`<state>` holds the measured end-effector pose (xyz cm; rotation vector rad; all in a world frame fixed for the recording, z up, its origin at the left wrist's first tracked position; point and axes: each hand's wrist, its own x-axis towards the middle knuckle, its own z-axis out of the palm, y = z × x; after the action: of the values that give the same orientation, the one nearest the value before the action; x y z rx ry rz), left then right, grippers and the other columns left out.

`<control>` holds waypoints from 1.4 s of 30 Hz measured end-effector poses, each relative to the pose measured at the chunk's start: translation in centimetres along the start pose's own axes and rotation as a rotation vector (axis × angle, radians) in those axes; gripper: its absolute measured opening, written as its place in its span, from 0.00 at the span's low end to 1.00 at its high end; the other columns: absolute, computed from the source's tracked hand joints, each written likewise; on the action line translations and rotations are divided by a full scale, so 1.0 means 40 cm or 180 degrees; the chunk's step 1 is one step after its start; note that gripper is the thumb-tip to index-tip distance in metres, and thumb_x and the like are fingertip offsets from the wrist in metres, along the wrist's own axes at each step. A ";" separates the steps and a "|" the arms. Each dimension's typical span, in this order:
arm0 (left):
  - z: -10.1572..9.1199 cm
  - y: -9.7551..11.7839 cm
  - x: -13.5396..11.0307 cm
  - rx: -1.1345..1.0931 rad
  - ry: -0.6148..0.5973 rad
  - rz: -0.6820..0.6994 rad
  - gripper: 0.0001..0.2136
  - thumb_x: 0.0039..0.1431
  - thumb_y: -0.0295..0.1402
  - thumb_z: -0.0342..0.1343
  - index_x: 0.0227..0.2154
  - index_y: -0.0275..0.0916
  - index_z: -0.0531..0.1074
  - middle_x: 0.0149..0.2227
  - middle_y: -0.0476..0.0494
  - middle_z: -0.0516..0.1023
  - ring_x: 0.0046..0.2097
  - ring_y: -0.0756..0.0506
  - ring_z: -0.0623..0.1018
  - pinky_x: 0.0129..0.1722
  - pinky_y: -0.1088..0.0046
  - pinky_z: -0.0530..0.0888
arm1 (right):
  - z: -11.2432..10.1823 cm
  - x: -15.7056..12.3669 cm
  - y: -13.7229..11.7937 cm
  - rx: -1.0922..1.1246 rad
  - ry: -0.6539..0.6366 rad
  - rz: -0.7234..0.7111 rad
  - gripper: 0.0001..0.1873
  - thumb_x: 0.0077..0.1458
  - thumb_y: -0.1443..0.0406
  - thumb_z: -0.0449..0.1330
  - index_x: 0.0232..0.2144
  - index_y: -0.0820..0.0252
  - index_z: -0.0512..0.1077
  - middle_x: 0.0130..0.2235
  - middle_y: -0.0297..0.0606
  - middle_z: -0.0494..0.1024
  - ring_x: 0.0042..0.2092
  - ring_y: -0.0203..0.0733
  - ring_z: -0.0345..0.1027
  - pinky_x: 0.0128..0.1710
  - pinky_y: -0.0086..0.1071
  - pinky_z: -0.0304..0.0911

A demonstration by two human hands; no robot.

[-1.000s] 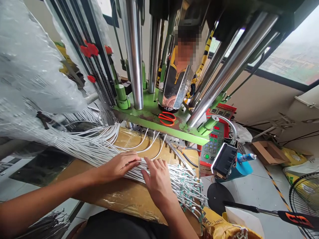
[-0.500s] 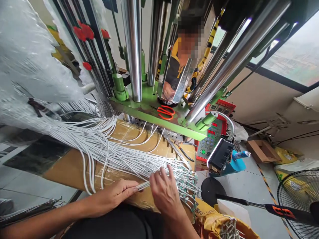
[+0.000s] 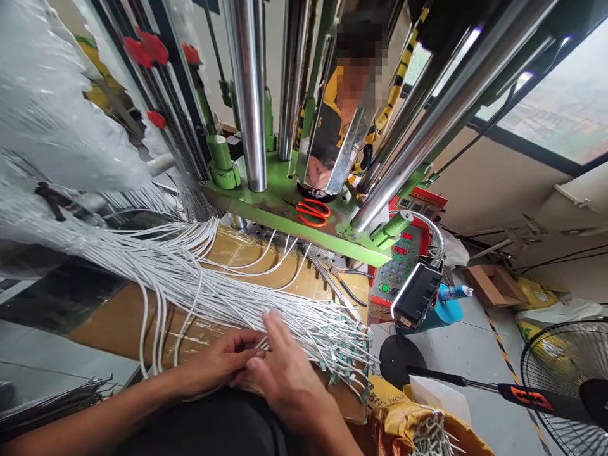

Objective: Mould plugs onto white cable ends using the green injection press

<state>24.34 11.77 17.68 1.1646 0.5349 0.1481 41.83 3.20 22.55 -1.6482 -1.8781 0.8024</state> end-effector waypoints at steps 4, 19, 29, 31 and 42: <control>-0.005 0.006 0.011 -0.0092 0.0507 -0.0098 0.21 0.55 0.51 0.58 0.26 0.33 0.71 0.18 0.53 0.66 0.19 0.55 0.59 0.18 0.78 0.52 | -0.048 0.038 0.086 -0.0868 0.0631 0.0525 0.19 0.65 0.64 0.47 0.54 0.58 0.68 0.50 0.44 0.75 0.52 0.44 0.68 0.53 0.39 0.64; -0.037 0.033 0.029 -0.0402 0.1071 0.0218 0.13 0.51 0.42 0.62 0.29 0.36 0.69 0.26 0.50 0.72 0.25 0.53 0.65 0.22 0.79 0.58 | -0.217 0.086 0.304 -0.2350 -0.0130 0.1355 0.12 0.52 0.70 0.56 0.39 0.59 0.75 0.35 0.39 0.77 0.35 0.40 0.72 0.33 0.29 0.60; -0.046 0.023 0.019 0.1393 0.1074 0.0868 0.12 0.61 0.41 0.53 0.34 0.39 0.77 0.32 0.44 0.80 0.37 0.45 0.77 0.38 0.74 0.72 | -0.222 0.052 0.163 -0.3785 0.0026 0.1053 0.15 0.56 0.75 0.47 0.39 0.64 0.71 0.34 0.51 0.74 0.38 0.54 0.68 0.35 0.42 0.57; -0.048 0.028 0.022 0.1862 0.0914 0.1121 0.10 0.62 0.37 0.52 0.36 0.40 0.78 0.33 0.44 0.81 0.37 0.45 0.78 0.38 0.73 0.73 | -0.220 0.040 0.154 -0.3946 0.0061 0.0994 0.18 0.55 0.76 0.47 0.44 0.64 0.70 0.35 0.51 0.74 0.38 0.54 0.68 0.31 0.39 0.57; -0.039 0.032 0.073 0.2694 0.0142 0.2150 0.15 0.62 0.25 0.48 0.47 0.38 0.75 0.44 0.39 0.81 0.44 0.45 0.80 0.44 0.72 0.75 | -0.050 -0.008 0.112 0.0895 0.0642 0.1811 0.25 0.59 0.60 0.49 0.58 0.59 0.60 0.22 0.27 0.66 0.19 0.35 0.59 0.20 0.30 0.59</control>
<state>26.34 14.70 17.46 2.1511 0.2083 0.5645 46.40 3.49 20.72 -2.0086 -1.1037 1.0191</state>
